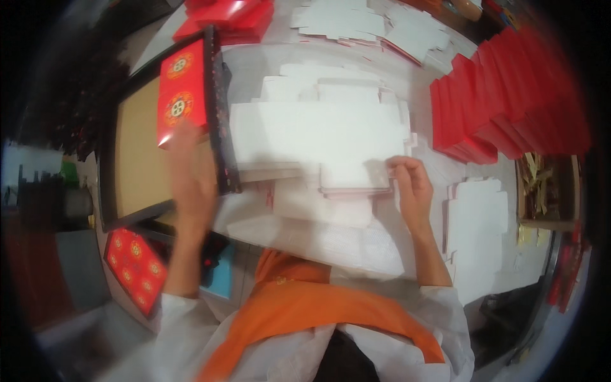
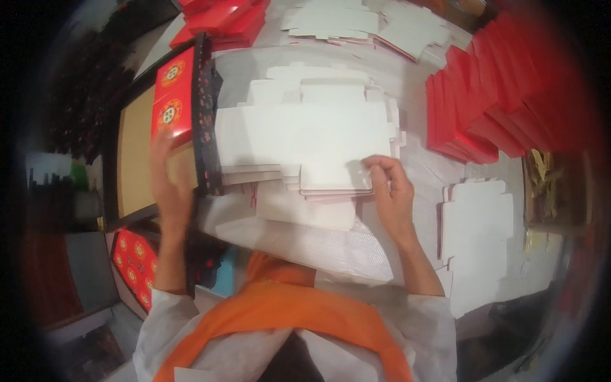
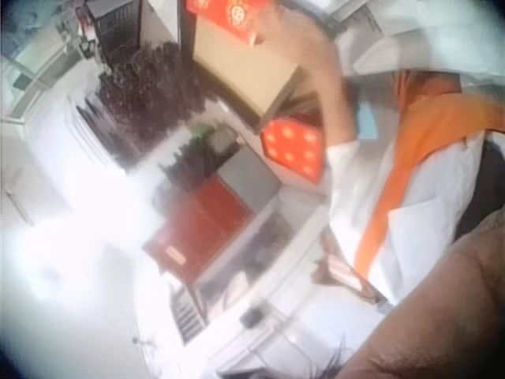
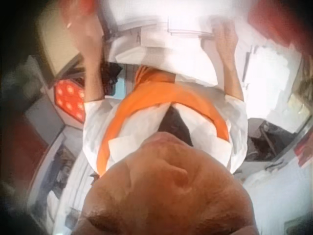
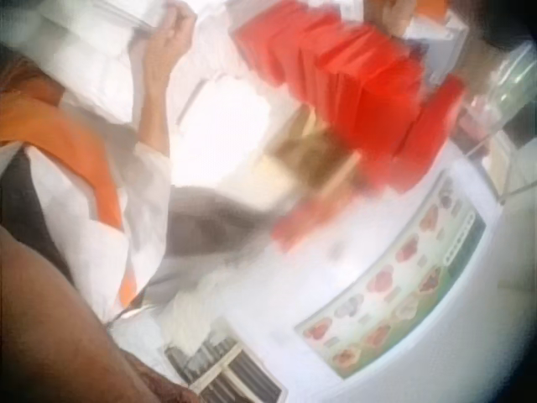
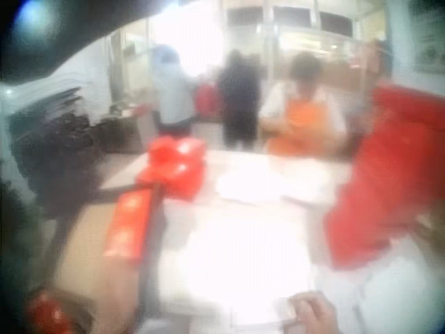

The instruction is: The person folds flat white cardboard pieces into small rectangular boxes, inserts a small packaged item into each, and places the finished boxes into a larger black tray with red decorative inserts. The process is repeated continuously.

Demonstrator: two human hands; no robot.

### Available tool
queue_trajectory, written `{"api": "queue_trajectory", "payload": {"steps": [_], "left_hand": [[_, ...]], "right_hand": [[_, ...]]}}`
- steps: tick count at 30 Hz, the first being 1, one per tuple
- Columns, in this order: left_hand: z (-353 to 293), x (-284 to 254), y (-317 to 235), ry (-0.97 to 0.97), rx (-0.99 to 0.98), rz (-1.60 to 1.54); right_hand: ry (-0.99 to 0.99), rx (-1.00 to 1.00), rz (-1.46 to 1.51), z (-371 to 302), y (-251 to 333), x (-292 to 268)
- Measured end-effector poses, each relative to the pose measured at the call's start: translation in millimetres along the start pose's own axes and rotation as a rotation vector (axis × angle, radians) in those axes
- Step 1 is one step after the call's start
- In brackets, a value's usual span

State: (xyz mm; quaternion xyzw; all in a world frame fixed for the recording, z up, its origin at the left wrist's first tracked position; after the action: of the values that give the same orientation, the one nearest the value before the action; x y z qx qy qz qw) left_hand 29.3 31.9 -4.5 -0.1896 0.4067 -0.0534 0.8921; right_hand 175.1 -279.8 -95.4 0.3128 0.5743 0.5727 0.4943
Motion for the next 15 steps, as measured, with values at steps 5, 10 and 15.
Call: {"api": "queue_trajectory", "payload": {"steps": [5, 10, 15], "left_hand": [[-62.9, 97.9, -50.0, 0.311, 0.343, 0.249], [-69.4, 84.2, 23.7, 0.394, 0.086, 0.493], [-80.1, 70.3, 53.9, 0.386, -0.235, 0.131]], "right_hand": [[-0.072, -0.269, -0.605, 24.8, 4.5, -10.6], [-0.038, -0.077, -0.563, 36.9, -50.2, -15.1], [-0.064, 0.095, -0.505, 40.3, -53.4, -10.9]]}}
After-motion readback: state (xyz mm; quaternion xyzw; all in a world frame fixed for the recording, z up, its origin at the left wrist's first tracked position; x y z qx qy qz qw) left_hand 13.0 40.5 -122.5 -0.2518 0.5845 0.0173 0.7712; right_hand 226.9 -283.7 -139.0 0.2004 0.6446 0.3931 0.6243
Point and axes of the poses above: each hand's wrist, its own z-axis towards the middle knuckle, its own x-axis out of the palm, y = z × x, the point moved 9 cm from there along z, towards the middle knuckle, and after that the axes turned 1 degree about -x, right-handed, at the moved point
